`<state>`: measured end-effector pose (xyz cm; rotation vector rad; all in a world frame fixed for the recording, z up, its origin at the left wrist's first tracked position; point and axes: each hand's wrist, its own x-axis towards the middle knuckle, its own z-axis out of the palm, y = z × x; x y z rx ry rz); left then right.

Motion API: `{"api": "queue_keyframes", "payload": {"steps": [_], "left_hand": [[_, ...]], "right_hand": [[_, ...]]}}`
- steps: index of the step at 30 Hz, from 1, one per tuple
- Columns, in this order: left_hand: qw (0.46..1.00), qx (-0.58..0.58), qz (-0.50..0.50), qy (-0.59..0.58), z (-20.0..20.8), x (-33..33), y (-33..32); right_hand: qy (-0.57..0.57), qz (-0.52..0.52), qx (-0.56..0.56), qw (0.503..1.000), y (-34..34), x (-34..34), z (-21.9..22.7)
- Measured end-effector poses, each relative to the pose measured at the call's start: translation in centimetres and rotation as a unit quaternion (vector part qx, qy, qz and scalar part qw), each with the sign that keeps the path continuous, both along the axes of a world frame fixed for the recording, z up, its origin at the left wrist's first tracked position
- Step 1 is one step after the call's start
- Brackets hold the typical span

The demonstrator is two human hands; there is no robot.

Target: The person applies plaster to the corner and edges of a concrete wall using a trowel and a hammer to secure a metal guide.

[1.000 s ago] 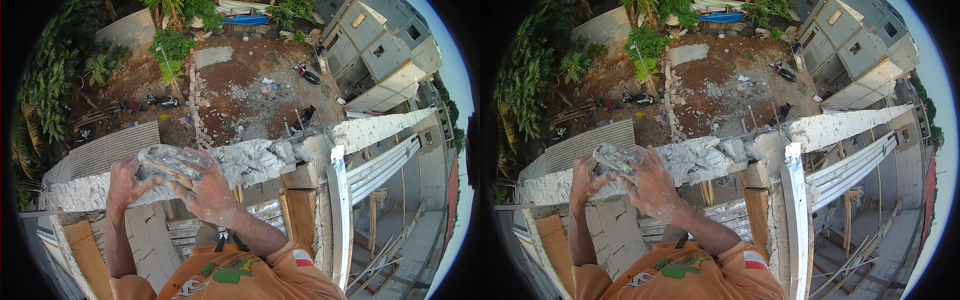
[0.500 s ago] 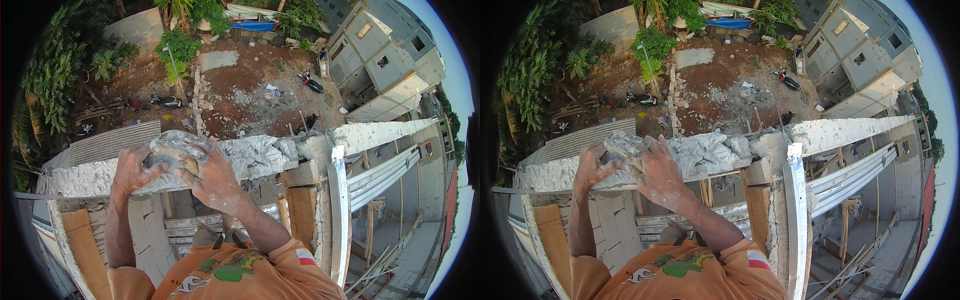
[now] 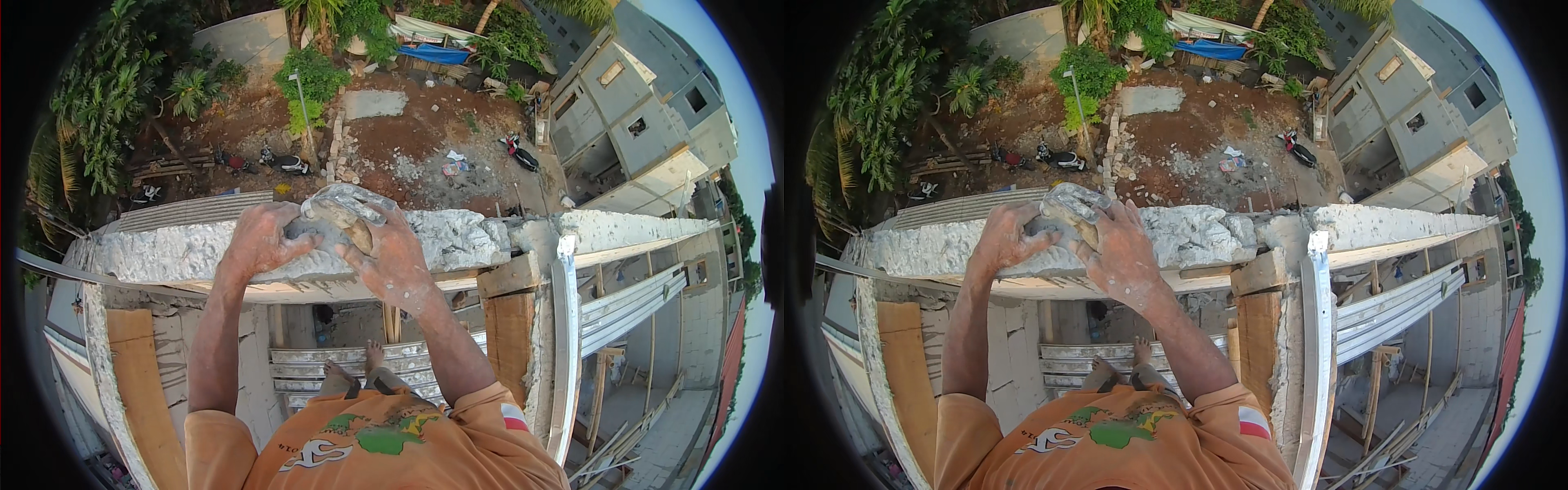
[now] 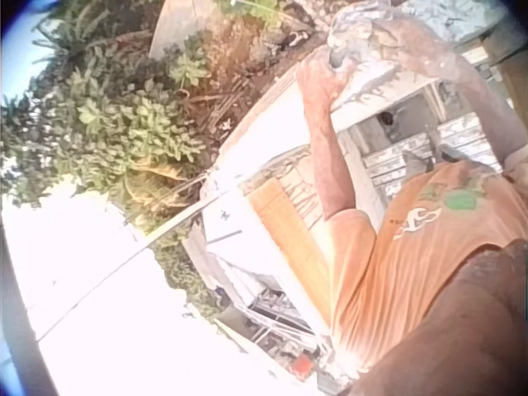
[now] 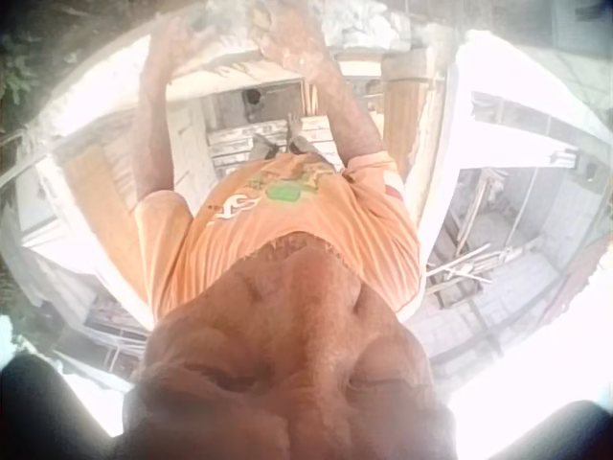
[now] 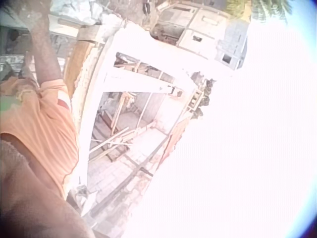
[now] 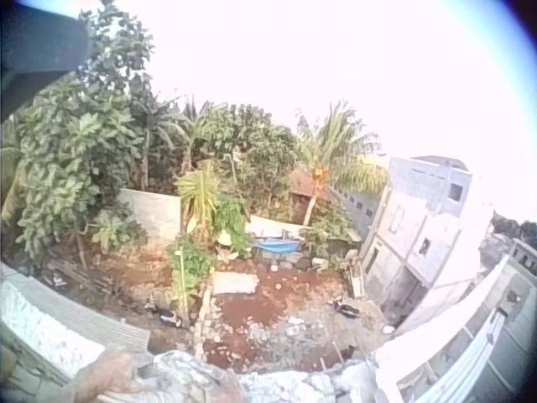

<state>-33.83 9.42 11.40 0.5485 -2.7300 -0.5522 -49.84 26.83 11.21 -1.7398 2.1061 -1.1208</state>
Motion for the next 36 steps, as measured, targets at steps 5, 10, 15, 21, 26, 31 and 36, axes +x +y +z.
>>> {"api": "queue_keyframes", "payload": {"steps": [5,10,15,21,26,31,36], "left_hand": [[0.998,0.026,-0.008,0.057,0.2,0.3,-0.3],[0.972,-0.033,0.036,0.23,-0.1,2.9,0.1],[0.927,-0.02,0.098,0.363,-1.3,9.5,6.0],[0.889,0.117,0.3,0.324,-10.1,20.6,12.4],[0.671,0.335,0.575,0.328,-17.2,29.1,15.5],[0.461,0.375,0.621,0.51,-20.4,35.7,15.0],[0.357,0.361,0.525,0.683,-20.2,40.2,10.9]], "right_hand": [[0.035,0.003,0.002,0.999,-0.6,-0.3,-0.1],[-0.091,0.031,-0.004,0.995,-0.8,2.1,2.7],[-0.163,0.024,-0.01,0.986,-0.9,4.9,4.0],[-0.127,0.039,0.027,0.991,-0.6,4.1,3.1],[-0.094,0.005,0.049,0.994,-0.5,2.5,2.1],[-0.124,-0.013,0.077,0.989,-0.9,5.1,3.9],[-0.092,-0.02,0.071,0.993,-0.7,4.3,3.1]]}}
